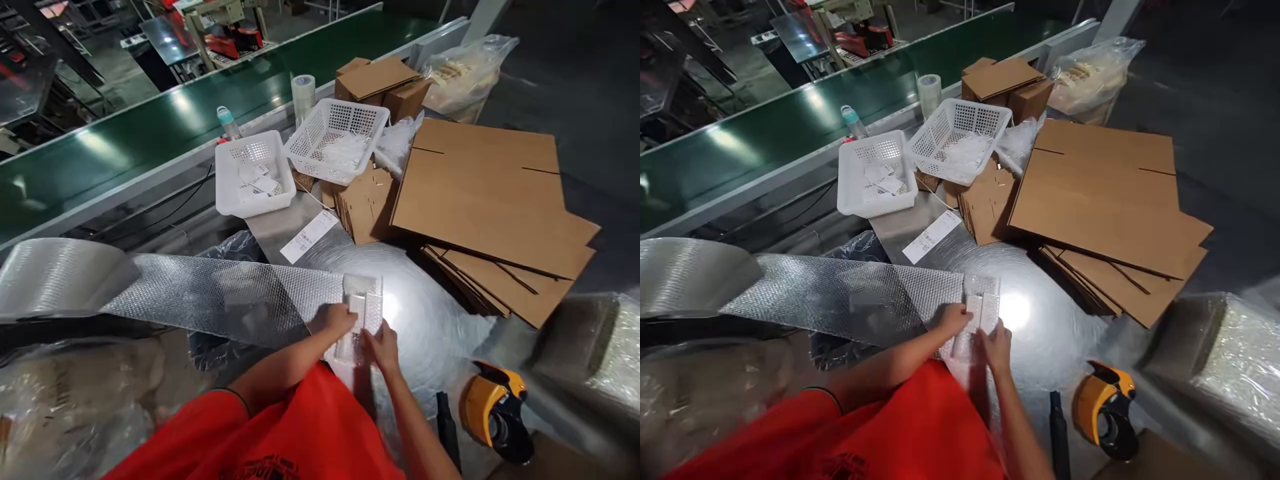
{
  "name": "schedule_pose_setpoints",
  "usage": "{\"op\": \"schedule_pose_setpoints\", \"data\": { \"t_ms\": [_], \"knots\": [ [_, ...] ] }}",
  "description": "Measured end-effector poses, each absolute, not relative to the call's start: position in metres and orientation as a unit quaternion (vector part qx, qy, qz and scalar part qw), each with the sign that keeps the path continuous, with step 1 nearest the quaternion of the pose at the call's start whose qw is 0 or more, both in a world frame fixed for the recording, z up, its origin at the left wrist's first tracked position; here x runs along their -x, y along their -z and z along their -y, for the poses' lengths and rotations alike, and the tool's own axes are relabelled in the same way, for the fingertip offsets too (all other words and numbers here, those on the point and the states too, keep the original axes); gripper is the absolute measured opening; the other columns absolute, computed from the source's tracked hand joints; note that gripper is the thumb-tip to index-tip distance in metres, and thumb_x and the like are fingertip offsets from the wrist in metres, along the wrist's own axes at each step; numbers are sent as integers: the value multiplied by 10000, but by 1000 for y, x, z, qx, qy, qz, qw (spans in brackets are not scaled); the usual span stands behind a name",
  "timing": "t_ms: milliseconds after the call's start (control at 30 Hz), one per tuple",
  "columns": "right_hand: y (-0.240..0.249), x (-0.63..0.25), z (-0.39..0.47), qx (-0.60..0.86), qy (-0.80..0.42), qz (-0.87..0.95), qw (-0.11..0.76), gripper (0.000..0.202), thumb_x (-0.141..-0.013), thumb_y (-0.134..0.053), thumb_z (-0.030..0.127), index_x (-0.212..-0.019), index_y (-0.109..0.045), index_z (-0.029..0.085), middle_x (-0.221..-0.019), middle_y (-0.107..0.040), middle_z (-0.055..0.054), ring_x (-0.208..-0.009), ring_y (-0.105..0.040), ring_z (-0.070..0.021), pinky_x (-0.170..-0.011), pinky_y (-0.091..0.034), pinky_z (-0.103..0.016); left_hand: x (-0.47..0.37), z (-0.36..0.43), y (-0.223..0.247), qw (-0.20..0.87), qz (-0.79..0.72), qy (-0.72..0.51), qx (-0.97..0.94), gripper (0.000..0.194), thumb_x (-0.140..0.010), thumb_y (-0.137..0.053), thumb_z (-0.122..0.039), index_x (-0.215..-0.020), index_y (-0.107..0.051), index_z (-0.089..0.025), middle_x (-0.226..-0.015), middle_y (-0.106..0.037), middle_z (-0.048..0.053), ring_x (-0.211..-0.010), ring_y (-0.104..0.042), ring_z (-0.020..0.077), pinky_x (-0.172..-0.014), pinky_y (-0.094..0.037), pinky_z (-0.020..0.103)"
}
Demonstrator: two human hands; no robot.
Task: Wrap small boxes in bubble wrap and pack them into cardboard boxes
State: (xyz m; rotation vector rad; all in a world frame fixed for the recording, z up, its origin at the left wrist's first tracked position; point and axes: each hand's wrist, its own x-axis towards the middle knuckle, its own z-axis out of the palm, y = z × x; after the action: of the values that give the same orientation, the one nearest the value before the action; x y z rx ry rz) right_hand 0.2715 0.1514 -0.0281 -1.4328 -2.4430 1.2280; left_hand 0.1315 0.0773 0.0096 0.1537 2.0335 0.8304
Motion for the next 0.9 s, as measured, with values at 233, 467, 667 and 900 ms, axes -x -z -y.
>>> {"op": "schedule_pose_setpoints", "data": {
  "t_ms": [233, 467, 667, 900],
  "knots": [
    [3, -335, -198, 472, -428, 770, 28, 748, -770, -480, 594, -1363, -468, 138, -1095, -650, -135, -951, -614, -278, -866, -499, -403, -193, -134, -10, 522, -764, -368, -90, 153, -752, -681, -274, -835, -729, -154, -879, -755, 63, -884, -692, 241, -734, -505, 277],
    [-16, -291, -127, 515, -112, 850, 3, 580, -925, -461, 414, -1459, -456, 189, -1147, -520, -215, -937, -543, -323, -765, -468, -439, -165, -108, -13, 494, -781, -373, -75, 492, -864, -602, -484, -1177, -623, -105, -1152, -699, 165, -1079, -657, 262, -896, -499, 319],
    [-38, -255, -87, 412, -71, 906, -61, 521, -936, -351, 176, -1437, -489, 202, -1157, -553, -229, -924, -540, -308, -710, -456, -402, -149, -82, -15, 427, -819, -374, -83, 232, -851, -618, -371, -979, -663, -183, -1145, -681, 106, -1176, -574, 248, -1017, -424, 324],
    [-31, -237, -78, 325, -138, 932, -82, 537, -956, -422, 297, -1490, -409, 236, -1195, -575, -164, -1026, -545, -303, -891, -435, -461, -120, -50, -8, 482, -784, -392, -9, 290, -904, -537, -386, -992, -690, -156, -888, -706, 71, -905, -672, 218, -758, -519, 285]
  ]
}}
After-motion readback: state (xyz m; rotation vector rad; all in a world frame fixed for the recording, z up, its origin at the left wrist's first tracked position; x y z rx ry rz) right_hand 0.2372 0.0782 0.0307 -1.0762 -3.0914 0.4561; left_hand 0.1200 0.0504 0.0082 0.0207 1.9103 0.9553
